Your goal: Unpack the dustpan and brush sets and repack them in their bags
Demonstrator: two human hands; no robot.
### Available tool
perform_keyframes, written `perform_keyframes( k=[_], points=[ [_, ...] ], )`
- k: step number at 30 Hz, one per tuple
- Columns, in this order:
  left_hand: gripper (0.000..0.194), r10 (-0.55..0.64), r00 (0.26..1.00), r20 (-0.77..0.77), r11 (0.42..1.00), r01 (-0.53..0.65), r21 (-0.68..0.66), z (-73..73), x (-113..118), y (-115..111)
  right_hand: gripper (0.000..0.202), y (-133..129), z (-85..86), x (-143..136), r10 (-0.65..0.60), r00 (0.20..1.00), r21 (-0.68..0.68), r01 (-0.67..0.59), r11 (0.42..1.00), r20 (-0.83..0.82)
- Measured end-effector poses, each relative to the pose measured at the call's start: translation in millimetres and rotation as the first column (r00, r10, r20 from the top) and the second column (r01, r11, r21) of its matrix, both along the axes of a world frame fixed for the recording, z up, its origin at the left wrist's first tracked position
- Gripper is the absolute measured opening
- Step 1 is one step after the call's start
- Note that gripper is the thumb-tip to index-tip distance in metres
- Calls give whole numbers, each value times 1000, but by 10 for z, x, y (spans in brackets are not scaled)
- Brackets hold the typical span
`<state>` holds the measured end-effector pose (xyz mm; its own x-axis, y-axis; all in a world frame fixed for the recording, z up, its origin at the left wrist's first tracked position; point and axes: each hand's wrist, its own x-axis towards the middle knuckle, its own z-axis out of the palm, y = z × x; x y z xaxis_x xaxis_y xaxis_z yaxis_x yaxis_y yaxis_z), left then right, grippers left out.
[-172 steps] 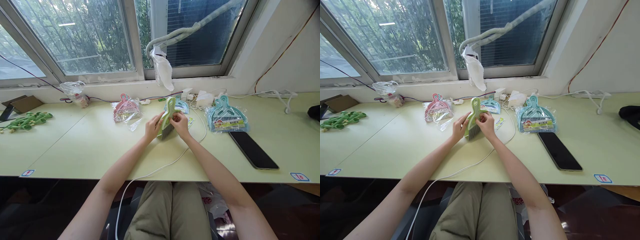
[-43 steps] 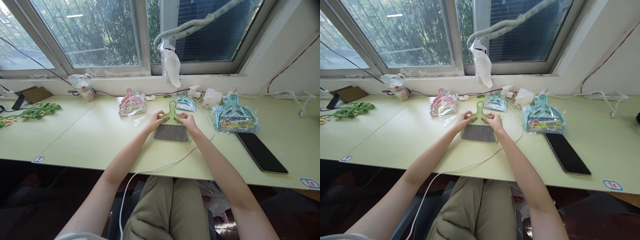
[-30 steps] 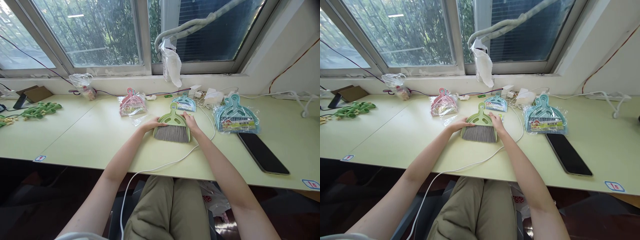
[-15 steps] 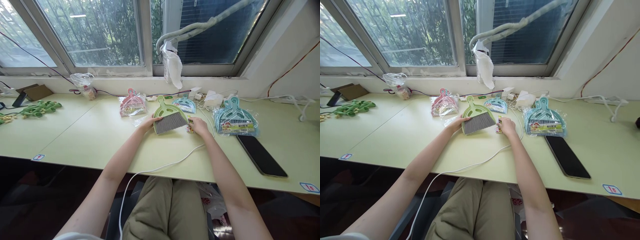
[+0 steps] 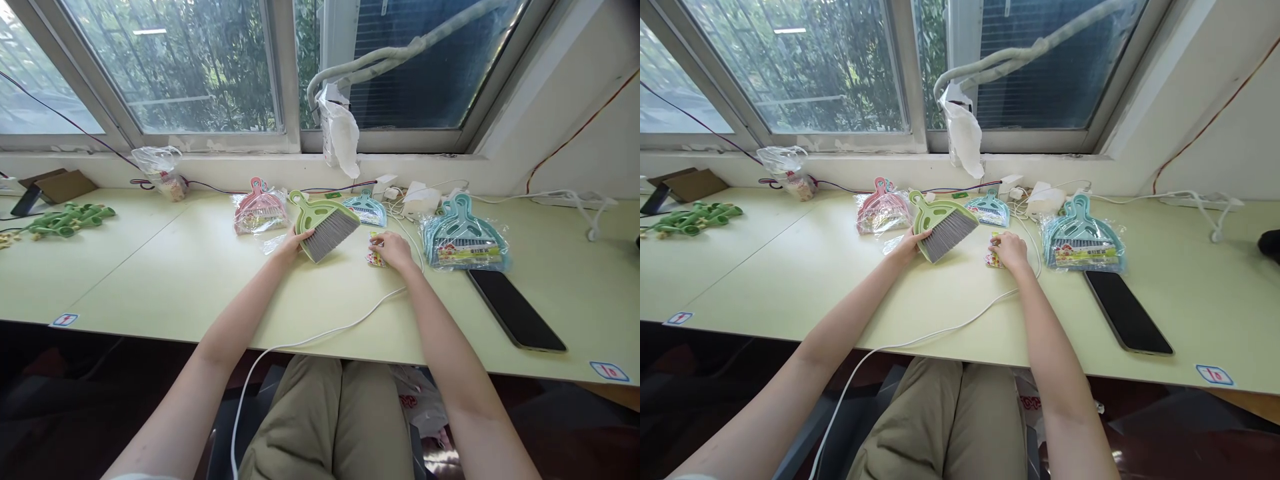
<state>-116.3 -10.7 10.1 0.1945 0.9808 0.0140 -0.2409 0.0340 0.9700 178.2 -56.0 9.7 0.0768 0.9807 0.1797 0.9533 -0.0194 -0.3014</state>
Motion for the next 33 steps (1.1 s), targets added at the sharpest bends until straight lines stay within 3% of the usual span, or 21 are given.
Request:
perform_keyframes(
  k=[5,12,20,28,33],
  points=[
    [81,-1,1000,7,1000,1,9,-26,0,26,47,9,-91,9,-9,1000,-2,9,1000,20],
    [73,-6,1000,19,1000,6,8,-10,10,4,38,14,-33,-20,70,994,-47,-66,997,85],
    [66,3,999,35,1000,-2,-5,-11,12,14,38,-40,-4,-160,11,981,30,-17,999,193],
    [71,11,1000,22,1000,-11,0,10,26,-8,19,-13,-46,-119,-42,994,46,38,998,97],
    [74,-16,1000,26,1000,16,9,-39,5,26,21,-30,-69,-75,-127,992,86,127,988,0]
  ],
)
